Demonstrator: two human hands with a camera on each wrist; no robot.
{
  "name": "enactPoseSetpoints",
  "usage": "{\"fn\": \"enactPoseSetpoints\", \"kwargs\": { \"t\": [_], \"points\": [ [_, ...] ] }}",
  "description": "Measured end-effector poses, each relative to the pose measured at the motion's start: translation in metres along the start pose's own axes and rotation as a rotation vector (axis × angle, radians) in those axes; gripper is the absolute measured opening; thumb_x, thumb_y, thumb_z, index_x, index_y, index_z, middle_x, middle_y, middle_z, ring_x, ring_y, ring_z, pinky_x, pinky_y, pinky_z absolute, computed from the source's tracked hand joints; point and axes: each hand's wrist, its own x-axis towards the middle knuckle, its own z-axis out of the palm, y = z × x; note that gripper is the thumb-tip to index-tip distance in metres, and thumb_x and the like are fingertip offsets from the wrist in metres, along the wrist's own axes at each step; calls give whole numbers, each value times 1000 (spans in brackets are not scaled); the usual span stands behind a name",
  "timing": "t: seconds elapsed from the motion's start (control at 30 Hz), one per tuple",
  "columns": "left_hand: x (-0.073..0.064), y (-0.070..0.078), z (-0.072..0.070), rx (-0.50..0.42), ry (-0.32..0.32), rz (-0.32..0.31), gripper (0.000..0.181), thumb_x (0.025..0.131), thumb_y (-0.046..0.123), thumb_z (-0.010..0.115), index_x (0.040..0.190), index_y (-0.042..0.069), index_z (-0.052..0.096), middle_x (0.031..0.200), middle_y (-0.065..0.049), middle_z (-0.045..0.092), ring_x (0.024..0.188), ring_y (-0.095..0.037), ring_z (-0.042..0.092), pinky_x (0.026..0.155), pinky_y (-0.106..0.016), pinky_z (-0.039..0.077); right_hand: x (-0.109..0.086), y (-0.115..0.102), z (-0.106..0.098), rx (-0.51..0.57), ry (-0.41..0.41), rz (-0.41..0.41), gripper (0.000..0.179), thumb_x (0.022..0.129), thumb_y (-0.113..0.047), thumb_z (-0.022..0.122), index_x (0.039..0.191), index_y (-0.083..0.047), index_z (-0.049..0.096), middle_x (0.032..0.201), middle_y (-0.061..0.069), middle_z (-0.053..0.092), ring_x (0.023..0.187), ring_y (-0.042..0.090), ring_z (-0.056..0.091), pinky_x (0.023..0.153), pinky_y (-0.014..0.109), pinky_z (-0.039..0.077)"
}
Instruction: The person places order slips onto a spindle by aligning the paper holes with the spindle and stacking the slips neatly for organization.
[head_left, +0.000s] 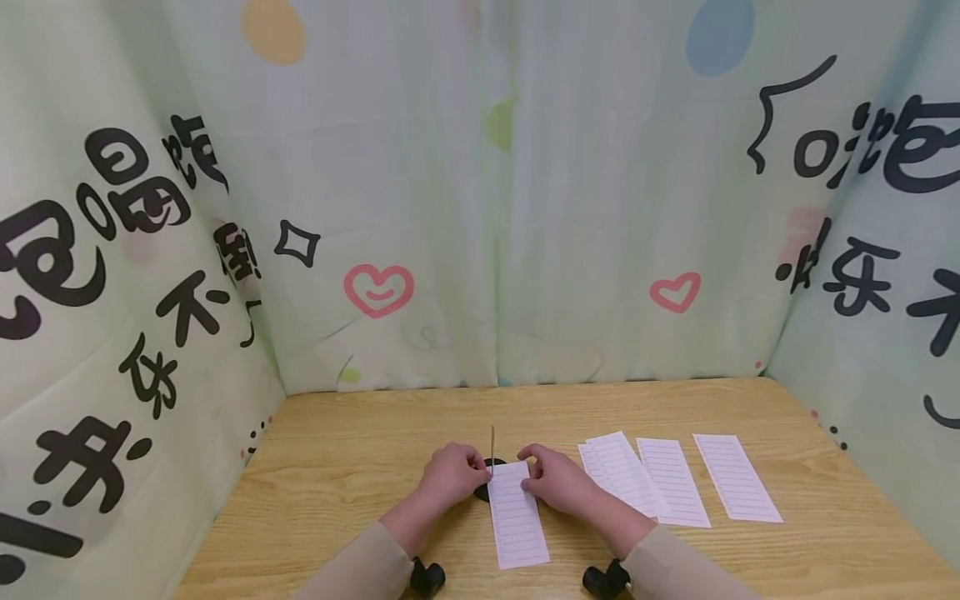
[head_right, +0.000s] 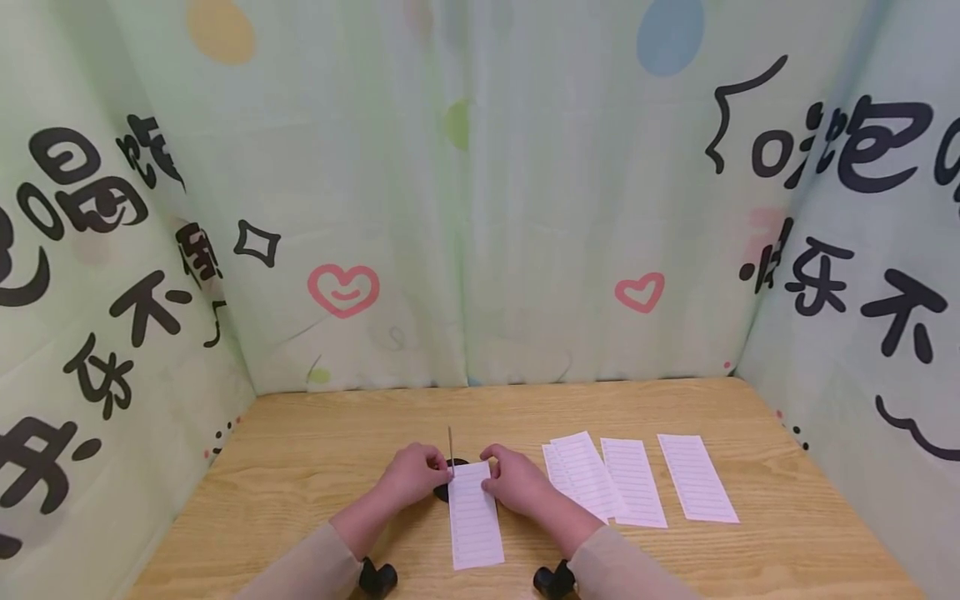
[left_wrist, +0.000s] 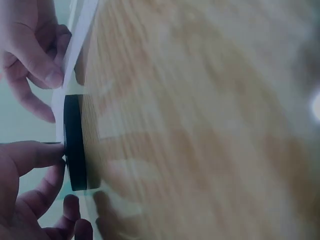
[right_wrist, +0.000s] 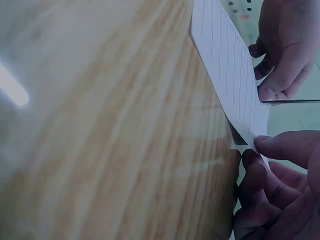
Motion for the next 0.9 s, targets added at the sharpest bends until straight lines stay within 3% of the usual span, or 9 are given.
{"fn": "enactPoseSetpoints", "kwargs": {
  "t": [0.23, 0.47, 0.7, 0.9],
  "points": [
    [0, 1, -1, 16, -18, 8, 18, 85, 21, 78, 76, 15, 64, 83, -3, 52, 76, -22, 50, 65, -34, 41, -1, -1, -1, -21, 1, 8, 38, 88, -11, 73, 123, -7, 59, 77, 1, 54, 64, 16, 49, 58, 30, 41],
    [-3, -7, -1, -33, -36, -5, 23, 85, 23, 79, 93, 9, 63, 88, -4, 55, 80, -22, 51, 71, -37, 45, -5, 4, -5, -38, 18, 32, 40, 89, -16, 73, 126, -8, 59, 79, 0, 56, 65, 15, 51, 58, 31, 41],
    [-4, -19, -1, -70, -70, 59, 43, 83, 22, 81, 117, 3, 62, 101, -7, 63, 91, -24, 57, 87, -47, 48, -13, 14, -19, -50, 66, 18, 37, 90, -16, 73, 124, -10, 62, 78, -2, 55, 64, 14, 49, 58, 30, 40],
    [-6, -21, -6, -19, -150, 135, 60, 80, 22, 83, 131, 1, 59, 110, -12, 62, 100, -26, 57, 94, -47, 45, -21, 24, -39, -63, 76, 26, 40, 90, -18, 73, 127, -10, 62, 81, -2, 55, 63, 15, 48, 57, 30, 39]
  ]
}}
